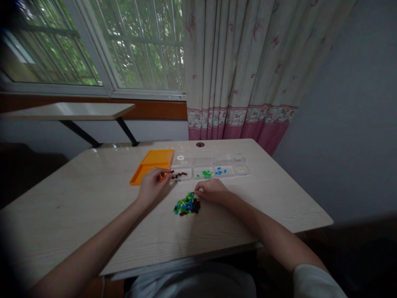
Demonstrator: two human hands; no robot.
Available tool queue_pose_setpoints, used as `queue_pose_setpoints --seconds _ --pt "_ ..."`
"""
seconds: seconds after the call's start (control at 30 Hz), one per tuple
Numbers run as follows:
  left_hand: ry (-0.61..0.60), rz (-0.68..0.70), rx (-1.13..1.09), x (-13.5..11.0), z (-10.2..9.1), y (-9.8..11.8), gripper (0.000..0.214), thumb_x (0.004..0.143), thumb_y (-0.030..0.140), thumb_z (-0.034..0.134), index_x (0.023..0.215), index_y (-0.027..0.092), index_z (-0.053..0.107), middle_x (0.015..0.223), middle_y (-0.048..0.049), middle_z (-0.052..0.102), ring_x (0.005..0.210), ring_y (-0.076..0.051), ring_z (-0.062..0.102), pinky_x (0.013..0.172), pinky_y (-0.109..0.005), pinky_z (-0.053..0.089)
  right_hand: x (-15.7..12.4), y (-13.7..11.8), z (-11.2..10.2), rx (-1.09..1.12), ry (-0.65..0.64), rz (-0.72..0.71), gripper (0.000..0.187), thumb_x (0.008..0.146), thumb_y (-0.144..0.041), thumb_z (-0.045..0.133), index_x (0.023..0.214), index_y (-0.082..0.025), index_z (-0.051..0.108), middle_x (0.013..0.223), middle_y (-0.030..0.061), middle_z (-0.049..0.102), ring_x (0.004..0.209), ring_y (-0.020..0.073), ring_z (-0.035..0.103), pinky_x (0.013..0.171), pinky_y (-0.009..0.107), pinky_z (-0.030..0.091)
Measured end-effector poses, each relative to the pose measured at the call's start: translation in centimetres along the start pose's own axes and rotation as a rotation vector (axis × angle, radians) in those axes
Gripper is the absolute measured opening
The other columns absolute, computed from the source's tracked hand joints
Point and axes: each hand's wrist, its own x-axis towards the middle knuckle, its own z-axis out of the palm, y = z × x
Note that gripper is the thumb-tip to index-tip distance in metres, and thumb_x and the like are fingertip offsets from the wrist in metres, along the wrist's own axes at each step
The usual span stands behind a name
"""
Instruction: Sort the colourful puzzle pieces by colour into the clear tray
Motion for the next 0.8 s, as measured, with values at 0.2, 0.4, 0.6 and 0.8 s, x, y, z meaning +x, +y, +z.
queue_pose_setpoints --seconds 0.2,0.4,0.6,0.8 --pt "-0.021 -0.052 0.198 0.2 0.8 -0.9 0.023 0.079 0.036 0.051 0.086 0.018 0.064 0.081 -0.0046 0.063 0.073 -0.018 0.057 0.060 -0.025 0.040 0.0 0.2 -0.1 0.012 -0.024 0.007 0.020 0.080 -0.038 0.055 0.087 -0.024 0.067 0.061 -0.0011 0.060 0.057 0.0107 0.052 0.053 0.021 0.029" --pt "-0.055 -0.018 0.136 0.0 0.8 -0.7 0.022 0.081 0.033 0.048 0.086 0.018 0.063 0.083 -0.0046 0.062 0.075 -0.017 0.057 0.064 -0.026 0.043 0.0 0.6 0.3 0.023 -0.025 -0.041 0.020 0.081 -0.036 0.053 0.089 -0.023 0.065 0.063 -0.0014 0.060 0.057 0.0102 0.050 0.053 0.020 0.028" --pt "-0.255 0.188 -0.082 -0.9 1.0 1.5 0.017 0.081 0.025 0.049 0.084 0.018 0.063 0.077 -0.0038 0.060 0.071 -0.014 0.056 0.062 -0.023 0.043 -0.3 0.3 0.1 0.089 0.037 -0.064 0.020 0.084 -0.035 0.050 0.091 -0.021 0.062 0.058 -0.0031 0.056 0.051 0.0089 0.046 0.053 0.020 0.028" --pt "-0.338 0.279 -0.114 -1.8 1.2 3.0 0.014 0.080 0.026 0.053 0.087 0.020 0.064 0.076 -0.0028 0.059 0.073 -0.013 0.055 0.066 -0.023 0.044 -0.4 0.2 0.6 0.116 0.138 -0.126 0.023 0.085 -0.037 0.048 0.092 -0.020 0.061 0.058 -0.0024 0.058 0.053 0.0092 0.048 0.054 0.019 0.030"
